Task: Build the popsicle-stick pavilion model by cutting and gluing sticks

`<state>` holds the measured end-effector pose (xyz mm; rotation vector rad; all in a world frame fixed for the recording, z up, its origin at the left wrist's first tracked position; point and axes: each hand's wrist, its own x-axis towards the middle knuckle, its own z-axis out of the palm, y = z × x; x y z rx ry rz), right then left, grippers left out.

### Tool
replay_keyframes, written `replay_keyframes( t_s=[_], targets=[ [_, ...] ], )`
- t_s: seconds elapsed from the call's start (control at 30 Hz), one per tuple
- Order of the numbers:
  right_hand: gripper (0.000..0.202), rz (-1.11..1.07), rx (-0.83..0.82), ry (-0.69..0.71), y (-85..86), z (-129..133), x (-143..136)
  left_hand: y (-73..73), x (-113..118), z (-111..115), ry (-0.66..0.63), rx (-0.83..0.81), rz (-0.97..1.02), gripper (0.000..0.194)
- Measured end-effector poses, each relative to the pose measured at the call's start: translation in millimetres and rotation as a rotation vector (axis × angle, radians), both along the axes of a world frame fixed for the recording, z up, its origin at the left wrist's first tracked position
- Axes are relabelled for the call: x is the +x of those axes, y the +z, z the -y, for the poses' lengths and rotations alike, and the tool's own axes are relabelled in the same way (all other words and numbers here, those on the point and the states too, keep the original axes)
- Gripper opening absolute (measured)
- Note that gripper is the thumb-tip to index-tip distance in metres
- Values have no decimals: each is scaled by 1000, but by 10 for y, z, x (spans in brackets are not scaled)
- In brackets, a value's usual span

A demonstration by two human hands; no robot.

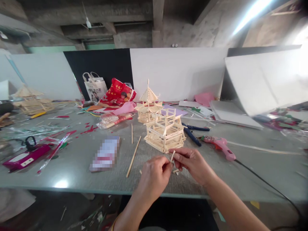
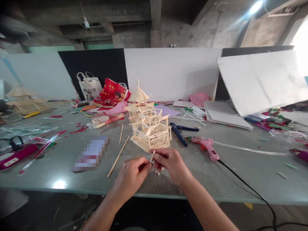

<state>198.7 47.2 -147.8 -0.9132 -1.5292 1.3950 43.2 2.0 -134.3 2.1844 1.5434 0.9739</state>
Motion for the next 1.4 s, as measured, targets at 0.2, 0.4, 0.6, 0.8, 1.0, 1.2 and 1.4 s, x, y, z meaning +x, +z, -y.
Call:
replay_keyframes(
  t_s=[0.2,0.4,0.6,0.8,1.0,1.2,1.4],
  targets=[
    [29,192,145,-165,-19,48,-23,-45,45,-14,49,-17,-5,18],
    [23,219,255,-317,5,73,-11,-15,4,-49,86,-61,120,20],
    [33,154,166,-168,-31,15,-12,2,-31,-90,-76,-482,636,24],
    [37,314,347,-447,199,-90,203,47,-39,-58,-154,-611,854,25],
    [44,811,524,-863,964,-773,951,164,-119,18,-132,-559,837,22],
    [38,1285,411,-704,1006,-1416,1197,458,-488,-30,-154,-368,496,18],
    [30,1524,362,-252,776,-1723,1062,1031,-872,-369,-120,-159,239,22]
  ],
)
